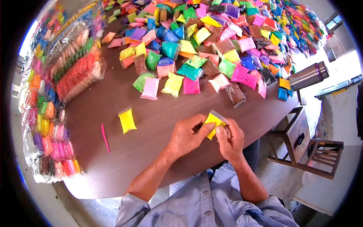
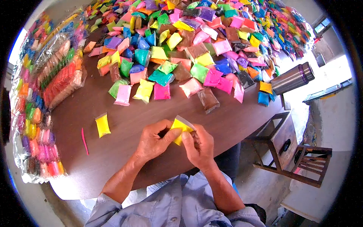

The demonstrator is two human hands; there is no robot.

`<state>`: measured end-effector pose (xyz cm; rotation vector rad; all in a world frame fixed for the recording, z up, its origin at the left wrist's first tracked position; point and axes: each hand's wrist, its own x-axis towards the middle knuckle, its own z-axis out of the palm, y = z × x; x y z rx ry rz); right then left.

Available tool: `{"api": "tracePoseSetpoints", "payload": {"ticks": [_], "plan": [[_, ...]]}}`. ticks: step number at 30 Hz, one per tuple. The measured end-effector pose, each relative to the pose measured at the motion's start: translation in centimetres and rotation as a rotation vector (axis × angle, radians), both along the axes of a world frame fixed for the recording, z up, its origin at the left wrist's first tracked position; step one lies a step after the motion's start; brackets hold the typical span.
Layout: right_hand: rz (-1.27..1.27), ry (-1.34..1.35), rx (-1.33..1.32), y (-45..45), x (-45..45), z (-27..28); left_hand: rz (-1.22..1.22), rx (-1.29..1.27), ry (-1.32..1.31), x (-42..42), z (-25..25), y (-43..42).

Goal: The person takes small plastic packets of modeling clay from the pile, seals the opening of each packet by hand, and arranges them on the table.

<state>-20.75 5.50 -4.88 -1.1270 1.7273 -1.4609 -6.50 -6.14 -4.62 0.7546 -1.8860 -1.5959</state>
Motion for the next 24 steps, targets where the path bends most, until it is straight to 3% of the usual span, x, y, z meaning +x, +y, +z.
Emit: {"api": "tracePoseSetpoints", "payload": {"ticks": [7,9,14,17,24], "plan": [[-0.059,0.122,-0.081,-0.2,0.2,-0.6,0.022,0.053,0.014,-0.4,1.1,0.4],[-0.118,-0.01,-0.029,0.0,0.0,-0.7,0.008,0.033,0.008,-0.3,1.2,0.2],[-0.096,-0.04,-0.033,-0.1,0.1,-0.6,0.029,-0.02,0.025,-0.2,0.2,0.2],[-0.048,0.077,-0.076,-0.3,0.2,-0.1,0.022,-0.033,-0.003,0.0,0.2,-0.1],[-0.099,-0.026,-0.054,-0.1,0.3,-0.7,0.001,0.054,0.028,-0.4,0.5,0.3]]}}
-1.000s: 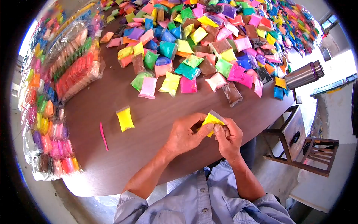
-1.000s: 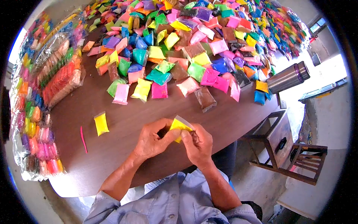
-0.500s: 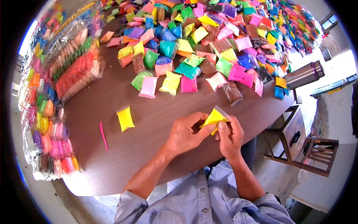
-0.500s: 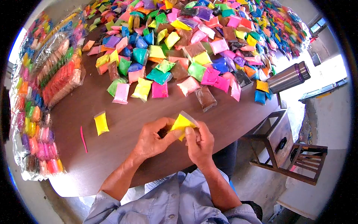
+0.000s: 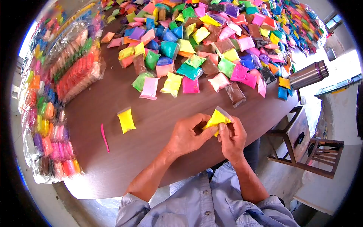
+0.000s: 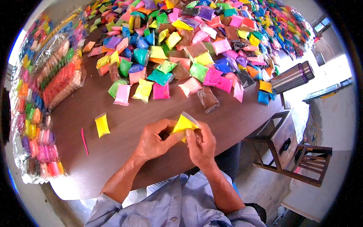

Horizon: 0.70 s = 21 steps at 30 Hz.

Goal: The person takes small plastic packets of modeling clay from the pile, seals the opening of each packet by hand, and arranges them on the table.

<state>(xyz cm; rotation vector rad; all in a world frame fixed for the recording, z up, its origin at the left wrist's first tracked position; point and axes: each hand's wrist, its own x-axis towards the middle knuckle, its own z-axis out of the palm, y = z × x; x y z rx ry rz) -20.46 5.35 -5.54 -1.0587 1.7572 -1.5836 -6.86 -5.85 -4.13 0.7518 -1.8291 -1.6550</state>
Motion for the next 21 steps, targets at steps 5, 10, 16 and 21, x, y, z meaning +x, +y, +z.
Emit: {"api": "tracePoseSetpoints", "payload": {"ticks": [5,10,16,21], "plan": [[-0.015,-0.086,0.017,0.2,-0.1,-0.2,-0.034,0.029,-0.001,-0.1,0.4,0.0],[0.051,-0.023,-0.02,0.0,-0.4,0.2,0.002,-0.008,-0.09,0.1,0.2,-0.2],[0.018,-0.126,-0.093,0.1,-0.4,-0.8,0.016,0.092,-0.006,-0.3,0.2,0.2],[0.102,0.043,-0.061,0.3,-0.7,0.3,0.061,0.205,-0.045,0.0,0.6,0.2]]}}
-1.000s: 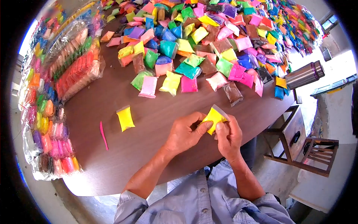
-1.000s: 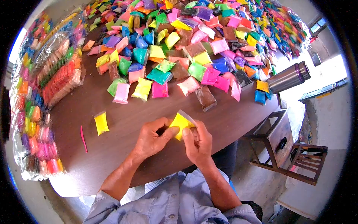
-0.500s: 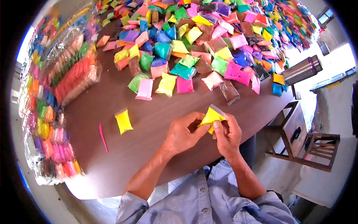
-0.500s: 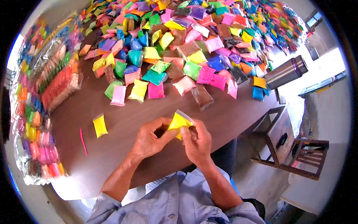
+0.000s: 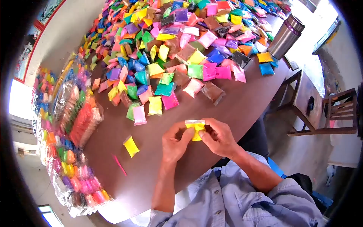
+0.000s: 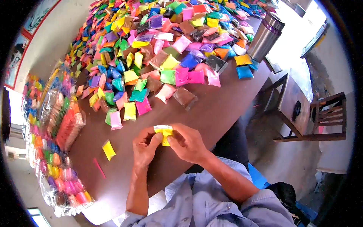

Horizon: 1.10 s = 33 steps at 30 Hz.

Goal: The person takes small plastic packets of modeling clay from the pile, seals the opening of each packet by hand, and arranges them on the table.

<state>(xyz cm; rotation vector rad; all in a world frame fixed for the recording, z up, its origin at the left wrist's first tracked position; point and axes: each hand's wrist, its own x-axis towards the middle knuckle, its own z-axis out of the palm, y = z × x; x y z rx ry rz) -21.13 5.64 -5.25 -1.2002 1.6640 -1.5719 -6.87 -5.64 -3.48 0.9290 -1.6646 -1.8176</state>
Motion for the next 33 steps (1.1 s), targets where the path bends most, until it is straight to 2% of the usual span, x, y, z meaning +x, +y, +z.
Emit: {"api": "tracePoseSetpoints", "payload": {"ticks": [6,9,11,15,17,23,28,30,33], "plan": [[-0.05,0.055,-0.138,-0.3,0.0,-0.2,0.106,-0.059,-0.058,1.2,-1.3,0.7],[-0.024,0.057,-0.115,0.0,-0.2,-0.1,0.147,-0.14,-0.051,1.2,-1.6,1.8],[-0.006,0.055,-0.125,0.1,-0.4,-0.2,0.284,-0.041,0.048,0.3,-0.3,2.8],[0.036,0.125,-0.158,0.2,-0.6,-0.2,0.232,-0.023,0.003,0.8,0.0,2.6],[0.046,0.106,-0.115,0.3,-0.7,0.1,0.16,-0.068,-0.19,1.1,0.7,2.9],[0.035,0.075,-0.109,0.2,-0.5,0.1,0.255,-0.131,-0.11,0.8,0.8,3.7],[0.035,0.08,-0.11,0.2,-0.6,-0.2,0.22,-0.134,-0.127,0.6,0.8,3.8],[0.033,0.154,-0.201,0.0,-0.7,-0.5,0.227,-0.13,-0.132,0.4,1.1,3.9],[0.011,0.21,-0.202,0.0,-0.6,-0.8,0.22,-0.132,-0.214,0.5,0.9,3.8]]}}
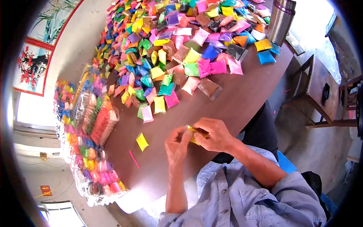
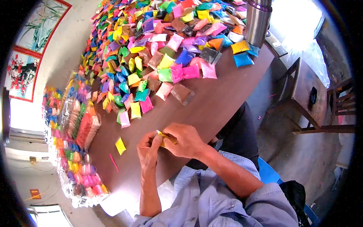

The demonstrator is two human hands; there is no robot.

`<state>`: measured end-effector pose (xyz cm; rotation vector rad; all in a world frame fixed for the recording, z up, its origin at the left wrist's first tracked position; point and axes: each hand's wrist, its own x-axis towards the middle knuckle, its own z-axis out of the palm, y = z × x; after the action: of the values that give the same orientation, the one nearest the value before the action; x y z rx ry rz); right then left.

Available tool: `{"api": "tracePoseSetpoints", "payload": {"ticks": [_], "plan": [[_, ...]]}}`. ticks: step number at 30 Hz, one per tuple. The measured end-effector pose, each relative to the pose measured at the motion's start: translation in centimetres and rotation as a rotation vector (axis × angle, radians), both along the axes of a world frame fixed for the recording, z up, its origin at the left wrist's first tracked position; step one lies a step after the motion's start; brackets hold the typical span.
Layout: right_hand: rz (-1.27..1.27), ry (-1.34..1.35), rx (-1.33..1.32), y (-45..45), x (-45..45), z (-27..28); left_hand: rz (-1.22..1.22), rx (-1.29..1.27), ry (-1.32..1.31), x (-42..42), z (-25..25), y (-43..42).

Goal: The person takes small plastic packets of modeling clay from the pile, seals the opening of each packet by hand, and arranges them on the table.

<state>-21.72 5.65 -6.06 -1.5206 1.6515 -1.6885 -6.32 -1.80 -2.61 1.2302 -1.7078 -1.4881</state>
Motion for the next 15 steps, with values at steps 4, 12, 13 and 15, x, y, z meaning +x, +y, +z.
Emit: {"api": "tracePoseSetpoints", "payload": {"ticks": [4,12,13,15], "plan": [[0.014,-0.028,0.028,0.1,0.0,0.6,0.012,-0.029,0.049,0.2,-0.9,0.0],[0.046,-0.076,0.127,0.2,-0.1,0.8,0.109,0.022,0.21,0.1,-1.7,0.0],[0.048,-0.076,0.128,0.1,0.0,0.6,0.099,0.034,0.191,-0.6,-0.5,0.3],[0.002,-0.021,0.018,-0.1,0.2,0.1,0.092,0.046,0.171,-0.5,-0.1,0.3]]}}
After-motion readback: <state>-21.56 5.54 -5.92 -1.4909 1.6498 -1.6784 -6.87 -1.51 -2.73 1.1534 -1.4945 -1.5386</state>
